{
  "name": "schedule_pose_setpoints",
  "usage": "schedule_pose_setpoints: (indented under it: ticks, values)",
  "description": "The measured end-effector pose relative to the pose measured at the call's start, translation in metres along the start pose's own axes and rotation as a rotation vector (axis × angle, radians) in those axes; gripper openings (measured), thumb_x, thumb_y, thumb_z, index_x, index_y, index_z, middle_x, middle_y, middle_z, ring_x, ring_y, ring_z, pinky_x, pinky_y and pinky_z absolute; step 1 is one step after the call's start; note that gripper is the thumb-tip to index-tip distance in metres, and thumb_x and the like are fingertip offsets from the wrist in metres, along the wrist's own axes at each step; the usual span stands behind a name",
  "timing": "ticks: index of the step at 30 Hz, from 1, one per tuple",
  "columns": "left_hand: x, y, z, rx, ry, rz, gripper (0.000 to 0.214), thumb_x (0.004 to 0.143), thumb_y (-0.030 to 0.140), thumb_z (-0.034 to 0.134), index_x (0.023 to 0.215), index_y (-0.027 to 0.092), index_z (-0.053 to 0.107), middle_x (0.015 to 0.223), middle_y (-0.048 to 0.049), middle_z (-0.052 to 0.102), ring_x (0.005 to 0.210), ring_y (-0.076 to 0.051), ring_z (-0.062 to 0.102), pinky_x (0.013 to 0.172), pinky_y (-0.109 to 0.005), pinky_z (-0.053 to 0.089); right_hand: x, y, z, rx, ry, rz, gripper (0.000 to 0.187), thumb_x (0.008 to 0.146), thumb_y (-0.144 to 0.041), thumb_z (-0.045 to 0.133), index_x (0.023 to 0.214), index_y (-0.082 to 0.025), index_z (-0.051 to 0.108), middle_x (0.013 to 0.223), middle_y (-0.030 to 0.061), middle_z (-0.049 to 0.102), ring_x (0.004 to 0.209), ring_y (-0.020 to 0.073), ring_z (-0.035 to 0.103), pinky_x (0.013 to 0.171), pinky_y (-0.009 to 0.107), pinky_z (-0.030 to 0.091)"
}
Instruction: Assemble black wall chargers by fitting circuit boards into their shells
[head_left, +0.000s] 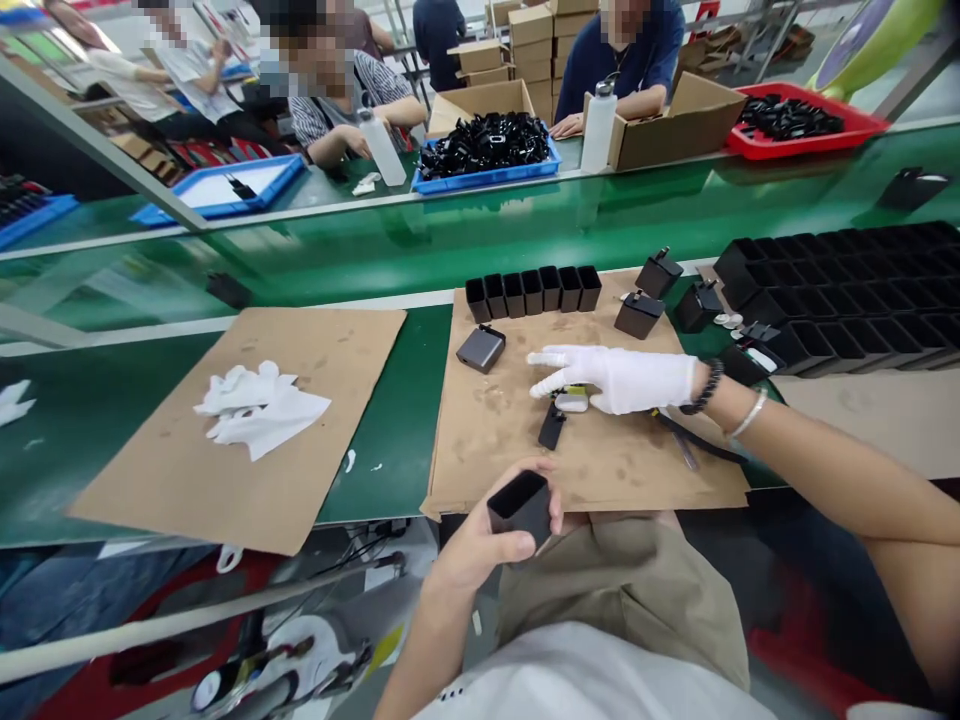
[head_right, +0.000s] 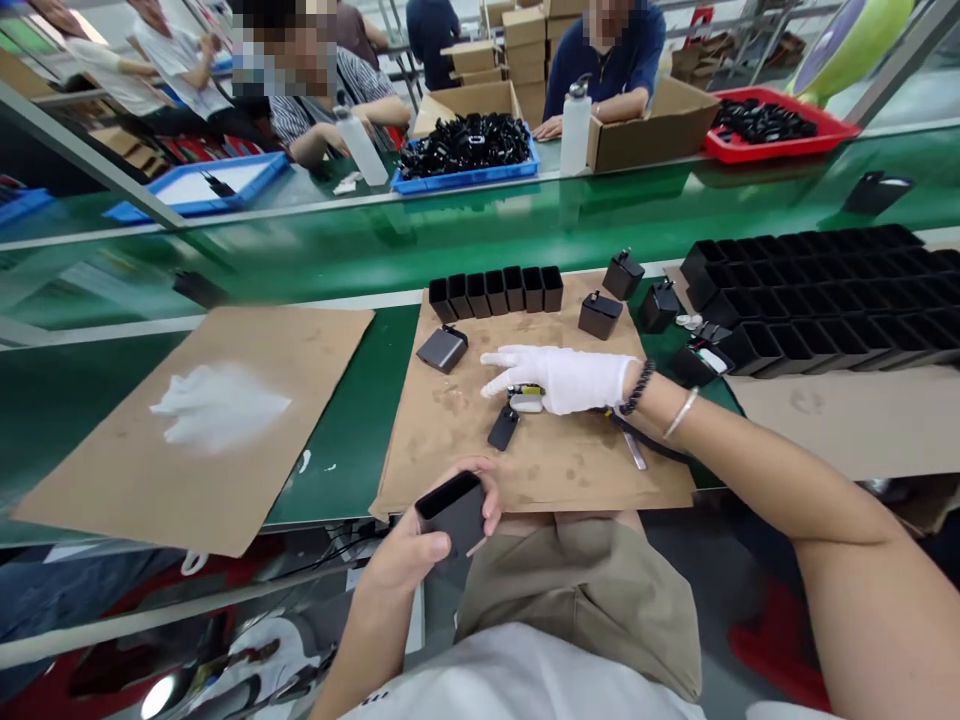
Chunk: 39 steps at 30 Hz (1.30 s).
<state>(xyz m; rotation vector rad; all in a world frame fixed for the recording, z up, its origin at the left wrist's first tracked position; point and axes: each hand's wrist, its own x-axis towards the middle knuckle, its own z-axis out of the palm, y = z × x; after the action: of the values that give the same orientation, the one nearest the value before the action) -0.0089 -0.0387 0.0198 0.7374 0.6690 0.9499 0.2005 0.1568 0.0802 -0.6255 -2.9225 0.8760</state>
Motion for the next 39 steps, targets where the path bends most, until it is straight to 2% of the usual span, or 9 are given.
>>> schedule_pose_setpoints:
  ticks: [5,9,13,19,23,27,31,35,39]
  values:
    - [-0.003,-0.001,-0.003,0.005,0.034,-0.043,0.071,0.069,0.047,0.091,0.130,0.024,0.062,0.096,-0.0055,0.061,0.085,-0.017,0.058,0.069,-0.026,0.044,0.011,0.006,0.012,-0.148,0.010,0.190,0.048,0.086,-0.034,0.073,0.133,-0.023,0.071,0.127,0.0118,0.074,0.114,0.0307,0.072,0.097,0.039,0.055]
    - [-0.001,0.000,0.004,-0.003,0.144,-0.026,0.070,0.072,0.048,0.089,0.132,0.023,0.063,0.100,-0.0073,0.061,0.090,-0.019,0.058,0.069,-0.026,0.045,0.008,-0.020,0.012,-0.247,0.064,0.235,0.039,0.086,-0.028,0.067,0.121,-0.013,0.072,0.116,0.0212,0.071,0.106,0.0370,0.068,0.084,0.043,0.050]
    - [0.003,0.000,0.005,-0.005,0.191,-0.032,0.075,0.071,0.049,0.088,0.136,0.023,0.060,0.108,-0.0106,0.063,0.097,-0.024,0.062,0.072,-0.030,0.051,0.009,-0.025,0.018,-0.169,0.018,0.123,0.026,0.087,-0.013,0.059,0.109,-0.018,0.073,0.113,0.0136,0.070,0.100,0.0275,0.064,0.082,0.037,0.045]
    - [0.011,0.004,-0.001,0.054,0.199,0.044,0.071,0.073,0.046,0.086,0.135,0.022,0.060,0.114,-0.0127,0.066,0.106,-0.029,0.066,0.076,-0.035,0.058,0.005,-0.006,0.013,0.180,0.124,0.161,0.047,0.088,-0.018,0.062,0.134,-0.017,0.059,0.101,0.0063,0.070,0.090,0.0185,0.066,0.085,0.034,0.052]
    - [0.017,0.010,0.006,0.188,0.267,0.135,0.062,0.074,0.038,0.089,0.127,0.022,0.063,0.116,-0.0089,0.068,0.107,-0.024,0.067,0.087,-0.033,0.059,-0.016,-0.009,0.013,0.594,0.203,0.250,0.056,0.103,-0.033,0.037,0.156,-0.016,0.032,0.121,0.0149,0.070,0.102,0.0191,0.072,0.086,0.037,0.061]
    - [0.027,0.017,0.018,0.428,0.388,0.284,0.064,0.070,0.036,0.092,0.125,0.022,0.063,0.125,-0.0092,0.068,0.110,-0.024,0.068,0.096,-0.034,0.058,-0.035,-0.019,0.022,1.198,0.287,0.555,0.052,0.103,-0.041,0.036,0.153,-0.027,0.039,0.145,0.0115,0.063,0.131,0.0215,0.065,0.099,0.045,0.061]
    - [0.033,0.024,0.032,0.606,0.411,0.364,0.059,0.077,0.036,0.088,0.128,0.023,0.062,0.129,-0.0103,0.067,0.116,-0.027,0.068,0.104,-0.039,0.056,-0.049,-0.043,0.026,1.214,0.481,0.656,0.051,0.095,-0.033,0.041,0.145,-0.026,0.049,0.148,0.0097,0.063,0.137,0.0232,0.062,0.107,0.048,0.058]
    - [0.032,0.030,0.044,0.696,0.413,0.389,0.057,0.078,0.029,0.087,0.129,0.023,0.062,0.130,-0.0096,0.066,0.123,-0.029,0.065,0.107,-0.039,0.054,-0.061,-0.074,0.024,1.158,0.668,0.469,0.030,0.085,-0.035,0.063,0.115,-0.035,0.063,0.134,0.0030,0.071,0.131,0.0262,0.067,0.107,0.051,0.058]
    - [0.032,0.035,0.052,0.719,0.332,0.429,0.060,0.076,0.027,0.088,0.129,0.024,0.061,0.131,-0.0072,0.067,0.123,-0.028,0.065,0.106,-0.038,0.054,-0.061,-0.094,0.032,0.932,0.895,-0.043,0.028,0.076,-0.030,0.090,0.096,-0.037,0.072,0.110,-0.0006,0.076,0.128,0.0257,0.068,0.107,0.048,0.058]
